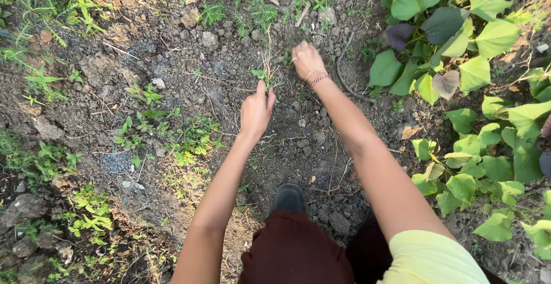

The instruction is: The person repeatedly pulls small weeds and grass from the soil by hand in a garden bed. They gather the removed plants into a small pile and continue clearing the area around larger leafy plants.

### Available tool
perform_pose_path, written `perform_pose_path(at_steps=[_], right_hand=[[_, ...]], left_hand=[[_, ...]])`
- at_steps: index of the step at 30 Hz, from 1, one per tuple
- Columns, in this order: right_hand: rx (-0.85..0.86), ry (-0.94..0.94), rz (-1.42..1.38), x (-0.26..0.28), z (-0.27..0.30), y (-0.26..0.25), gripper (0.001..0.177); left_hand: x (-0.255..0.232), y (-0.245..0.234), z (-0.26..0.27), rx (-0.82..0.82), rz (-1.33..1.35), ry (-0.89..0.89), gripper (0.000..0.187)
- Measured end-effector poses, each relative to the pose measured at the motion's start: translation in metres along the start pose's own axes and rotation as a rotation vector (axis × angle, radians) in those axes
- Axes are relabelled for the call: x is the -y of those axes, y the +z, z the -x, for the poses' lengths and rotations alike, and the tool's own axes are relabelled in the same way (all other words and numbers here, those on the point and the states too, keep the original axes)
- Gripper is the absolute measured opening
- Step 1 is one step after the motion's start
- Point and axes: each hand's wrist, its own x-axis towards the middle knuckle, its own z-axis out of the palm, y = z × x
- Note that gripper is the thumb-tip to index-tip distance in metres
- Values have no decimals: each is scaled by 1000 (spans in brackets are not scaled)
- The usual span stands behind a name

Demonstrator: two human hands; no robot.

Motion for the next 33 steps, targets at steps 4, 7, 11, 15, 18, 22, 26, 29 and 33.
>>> perform_pose_path(at_steps=[4, 7, 11, 15, 18, 22, 26, 29, 33], right_hand=[[150, 149, -338, 41, 58, -26, 30], [-67, 83, -186, 46, 75, -37, 41], [-129, 290, 27, 13, 61, -34, 11], [-107, 443, 301, -32, 50, -17, 16], [-62, 665, 307, -73, 52, -5, 15], [63, 957, 253, -118, 63, 12, 40], [220, 1029, -160, -135, 76, 37, 53], [150, 1050, -407, -135, 84, 54, 25], [114, 964, -378, -133, 104, 60, 22]], left_hand=[[0, 7, -3, -49, -8, 33, 27], [-1, 13, -11, -35, -26, 29, 31], [-6, 19, -16, -15, -34, 28, 31], [-8, 24, -16, -5, -15, 60, 31], [-7, 25, -11, -3, -33, 79, 29], [-7, 27, -6, 17, -33, 62, 27], [-12, 34, -6, 48, -22, 62, 25], [-22, 45, -16, 53, -3, 116, 26], [-44, 69, -45, 87, -95, 172, 29]])
